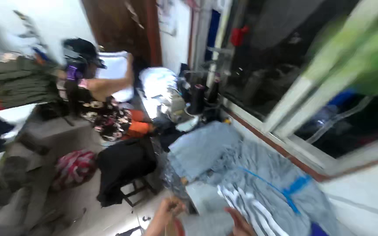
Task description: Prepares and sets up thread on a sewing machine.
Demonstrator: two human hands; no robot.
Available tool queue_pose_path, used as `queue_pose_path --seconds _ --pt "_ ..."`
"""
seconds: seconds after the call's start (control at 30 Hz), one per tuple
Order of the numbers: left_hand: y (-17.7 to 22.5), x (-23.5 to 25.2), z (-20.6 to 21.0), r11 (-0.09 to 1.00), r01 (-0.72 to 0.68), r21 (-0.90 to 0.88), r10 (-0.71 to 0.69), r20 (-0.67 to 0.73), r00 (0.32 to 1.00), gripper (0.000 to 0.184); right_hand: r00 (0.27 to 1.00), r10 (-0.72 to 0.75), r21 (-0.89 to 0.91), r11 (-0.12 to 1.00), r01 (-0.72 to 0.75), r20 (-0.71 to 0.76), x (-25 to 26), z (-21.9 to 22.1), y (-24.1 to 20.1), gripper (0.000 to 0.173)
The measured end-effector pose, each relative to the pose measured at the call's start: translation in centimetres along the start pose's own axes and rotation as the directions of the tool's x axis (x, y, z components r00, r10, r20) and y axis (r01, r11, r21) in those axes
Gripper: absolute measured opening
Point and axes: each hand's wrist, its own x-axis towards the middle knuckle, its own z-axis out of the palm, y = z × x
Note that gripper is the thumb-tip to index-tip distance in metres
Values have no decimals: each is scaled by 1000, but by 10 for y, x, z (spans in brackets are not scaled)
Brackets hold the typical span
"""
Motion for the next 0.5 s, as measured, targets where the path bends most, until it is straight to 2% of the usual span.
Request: queue_pose_path --seconds 0.03,0.1,0.13,0.17,0.2,0.3,0.43,0.5 --pt "7 2 8 999 9 -33 -9 15 1000 29 999 0 71 997 4 -52 4 -1 -4 42" --pt "20 16 21 996 81 44 -84 54 995 45 991 -31 239 969 63 -133 16 -5 -10 59" --pt "14 32 30 996 66 58 -72 98 993 36 982 -43 305 947 98 -183 22 -8 -14 57" --pt "6 47 39 1000 16 27 -20 151 988 20 972 -52 363 922 134 -228 28 -11 -18 49" --pt "-1 59 47 999 -43 -5 43 220 975 13 963 -51 400 903 158 -266 30 -14 -22 42" --pt "-6 75 65 991 -120 -52 131 384 914 15 950 -20 477 861 175 -312 29 -20 -35 43" --pt "-10 79 74 993 -118 -28 117 473 873 12 922 30 515 836 189 -387 22 -21 -44 48" --pt "-8 82 75 990 -141 -30 135 538 832 10 905 36 508 836 205 -423 15 -23 -45 48"
